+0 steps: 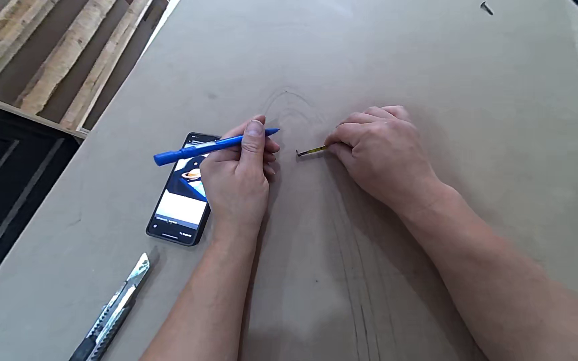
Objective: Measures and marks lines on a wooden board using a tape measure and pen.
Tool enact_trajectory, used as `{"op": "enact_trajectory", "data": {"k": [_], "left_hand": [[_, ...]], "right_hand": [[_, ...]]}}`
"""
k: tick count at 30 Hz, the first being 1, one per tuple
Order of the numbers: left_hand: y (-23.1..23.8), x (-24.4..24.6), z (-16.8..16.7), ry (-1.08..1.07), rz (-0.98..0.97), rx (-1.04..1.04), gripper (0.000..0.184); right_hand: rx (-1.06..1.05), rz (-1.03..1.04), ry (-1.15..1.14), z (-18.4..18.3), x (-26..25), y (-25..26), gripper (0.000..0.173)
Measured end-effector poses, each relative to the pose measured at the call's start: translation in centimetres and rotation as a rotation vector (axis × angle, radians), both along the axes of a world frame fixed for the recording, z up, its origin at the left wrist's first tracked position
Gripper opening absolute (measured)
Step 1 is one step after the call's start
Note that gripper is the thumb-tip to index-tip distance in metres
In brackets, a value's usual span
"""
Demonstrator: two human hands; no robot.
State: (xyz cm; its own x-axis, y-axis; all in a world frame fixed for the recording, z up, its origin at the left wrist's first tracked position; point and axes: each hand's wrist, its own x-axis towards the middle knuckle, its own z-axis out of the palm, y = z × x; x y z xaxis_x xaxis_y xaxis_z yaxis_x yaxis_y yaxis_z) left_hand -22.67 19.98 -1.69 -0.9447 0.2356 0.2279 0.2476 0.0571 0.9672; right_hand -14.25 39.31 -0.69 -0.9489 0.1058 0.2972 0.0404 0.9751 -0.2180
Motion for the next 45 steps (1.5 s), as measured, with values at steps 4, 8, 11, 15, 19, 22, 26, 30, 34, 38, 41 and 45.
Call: {"op": "enact_trajectory", "data": {"k": [4,8,11,15,19,22,26,30,34,38,41,45], "left_hand": [[-0.01,0.31,0.01,0.024,-0.014,-0.065,0.022],[0.01,0.72,-0.17,0.065,-0.034,-0.136,0.018],[0.05,0.95,-0.23,0.089,-0.067,-0.166,0.018],[0.01,0.91,-0.13,0.067,-0.1,-0.207,0.02],[0.02,0.78,-0.13,0.061,-0.109,-0.213,0.02],[0.06,0.72,-0.23,0.062,-0.109,-0.221,0.02],[0.06,0.77,-0.25,0.066,-0.109,-0.212,0.019],[0.07,0.81,-0.12,0.07,-0.109,-0.232,0.019],[0.1,0.83,-0.12,0.087,-0.104,-0.234,0.019],[0.1,0.81,-0.17,0.091,-0.101,-0.225,0.019],[0.1,0.82,-0.22,0.088,-0.106,-0.219,0.018],[0.11,0.82,-0.17,0.08,-0.112,-0.217,0.019]], "right_hand": [[-0.006,0.007,0.004,-0.01,0.05,0.02,0.019],[-0.023,0.03,0.015,-0.04,0.16,0.22,0.021],[-0.04,0.036,0.038,-0.04,0.17,0.2,0.023],[-0.045,0.022,0.038,-0.03,0.26,0.12,0.025],[-0.057,0.012,0.046,0.0,0.31,0.01,0.025],[-0.06,0.005,0.052,-0.08,0.28,0.01,0.025],[-0.076,0.007,0.035,0.06,0.4,-0.13,0.023],[-0.075,0.01,0.034,0.07,0.47,-0.1,0.023],[-0.069,0.009,0.038,0.14,0.43,-0.14,0.024],[-0.072,0.006,0.031,0.13,0.43,-0.1,0.023],[-0.079,0.014,0.033,0.08,0.46,-0.11,0.022],[-0.061,0.003,0.044,-0.02,0.4,-0.02,0.024]]}}
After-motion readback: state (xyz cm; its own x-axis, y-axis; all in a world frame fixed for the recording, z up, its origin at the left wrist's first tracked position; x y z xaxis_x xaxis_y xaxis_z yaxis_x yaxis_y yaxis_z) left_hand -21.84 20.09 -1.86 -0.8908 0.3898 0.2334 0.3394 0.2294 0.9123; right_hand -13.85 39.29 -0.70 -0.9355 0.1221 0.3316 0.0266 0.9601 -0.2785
